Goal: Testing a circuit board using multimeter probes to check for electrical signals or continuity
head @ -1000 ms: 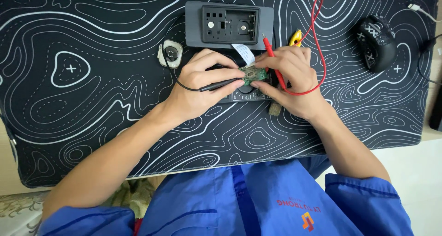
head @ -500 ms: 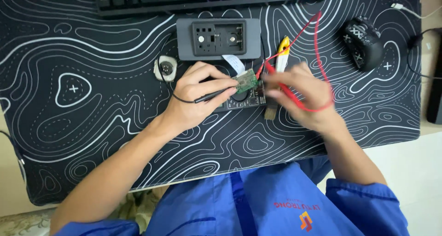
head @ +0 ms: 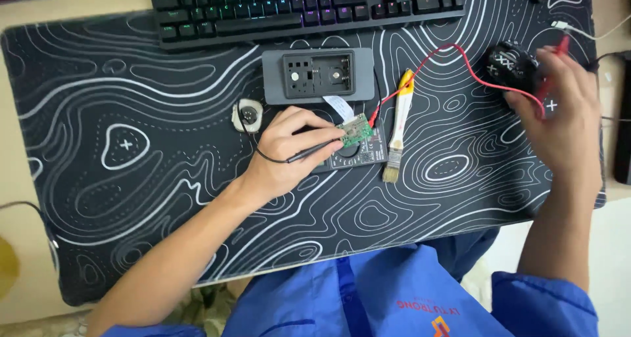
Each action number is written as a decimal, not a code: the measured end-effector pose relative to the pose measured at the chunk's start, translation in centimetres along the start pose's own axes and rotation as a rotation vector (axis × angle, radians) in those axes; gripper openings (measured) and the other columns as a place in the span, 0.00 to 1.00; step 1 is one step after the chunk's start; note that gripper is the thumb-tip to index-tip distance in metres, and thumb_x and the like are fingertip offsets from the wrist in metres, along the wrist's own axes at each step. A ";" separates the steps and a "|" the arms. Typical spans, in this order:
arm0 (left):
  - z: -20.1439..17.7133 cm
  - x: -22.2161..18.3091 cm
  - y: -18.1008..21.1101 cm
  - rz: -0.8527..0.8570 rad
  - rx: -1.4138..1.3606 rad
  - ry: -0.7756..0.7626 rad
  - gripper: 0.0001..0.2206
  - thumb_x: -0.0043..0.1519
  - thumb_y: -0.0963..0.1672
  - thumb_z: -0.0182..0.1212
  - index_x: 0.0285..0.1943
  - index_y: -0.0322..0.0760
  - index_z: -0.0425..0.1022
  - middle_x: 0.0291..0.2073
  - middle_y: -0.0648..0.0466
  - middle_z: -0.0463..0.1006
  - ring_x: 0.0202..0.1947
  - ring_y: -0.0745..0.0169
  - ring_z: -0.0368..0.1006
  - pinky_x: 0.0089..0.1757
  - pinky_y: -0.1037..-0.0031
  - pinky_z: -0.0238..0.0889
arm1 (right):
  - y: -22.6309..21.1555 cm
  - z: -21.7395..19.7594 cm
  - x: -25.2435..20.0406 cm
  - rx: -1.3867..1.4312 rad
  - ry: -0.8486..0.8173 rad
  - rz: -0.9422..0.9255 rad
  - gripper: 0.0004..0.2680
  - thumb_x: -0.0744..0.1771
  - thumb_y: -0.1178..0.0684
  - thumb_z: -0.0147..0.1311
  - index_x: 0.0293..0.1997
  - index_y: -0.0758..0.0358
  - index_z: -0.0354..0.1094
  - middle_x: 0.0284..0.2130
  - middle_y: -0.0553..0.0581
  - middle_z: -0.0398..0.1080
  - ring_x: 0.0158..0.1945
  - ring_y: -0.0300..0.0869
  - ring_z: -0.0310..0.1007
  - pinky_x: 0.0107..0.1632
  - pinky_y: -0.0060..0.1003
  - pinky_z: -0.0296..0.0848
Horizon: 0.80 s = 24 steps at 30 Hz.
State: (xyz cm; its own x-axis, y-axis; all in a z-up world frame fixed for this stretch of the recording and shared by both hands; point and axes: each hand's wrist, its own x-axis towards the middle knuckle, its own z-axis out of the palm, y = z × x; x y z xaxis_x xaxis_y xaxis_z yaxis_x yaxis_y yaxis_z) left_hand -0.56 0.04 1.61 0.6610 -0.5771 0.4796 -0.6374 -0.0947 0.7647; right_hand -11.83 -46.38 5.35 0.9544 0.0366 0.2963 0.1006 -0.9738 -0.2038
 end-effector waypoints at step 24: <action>0.4 -0.3 -0.8 -0.017 0.009 0.021 0.08 0.71 0.42 0.76 0.59 0.43 0.89 0.49 0.56 0.85 0.50 0.54 0.79 0.56 0.63 0.71 | 1.6 2.7 0.9 0.178 0.016 0.094 0.20 0.76 0.57 0.69 0.79 0.72 0.69 0.71 0.69 0.74 0.66 0.61 0.65 0.67 0.53 0.60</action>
State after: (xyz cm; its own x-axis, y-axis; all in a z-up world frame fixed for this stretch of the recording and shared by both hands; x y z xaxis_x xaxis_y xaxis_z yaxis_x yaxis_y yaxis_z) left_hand -0.41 -0.04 0.63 0.6799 -0.5579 0.4759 -0.6296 -0.1112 0.7690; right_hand -10.07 -47.27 2.76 0.9575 -0.0579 0.2825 0.0604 -0.9175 -0.3931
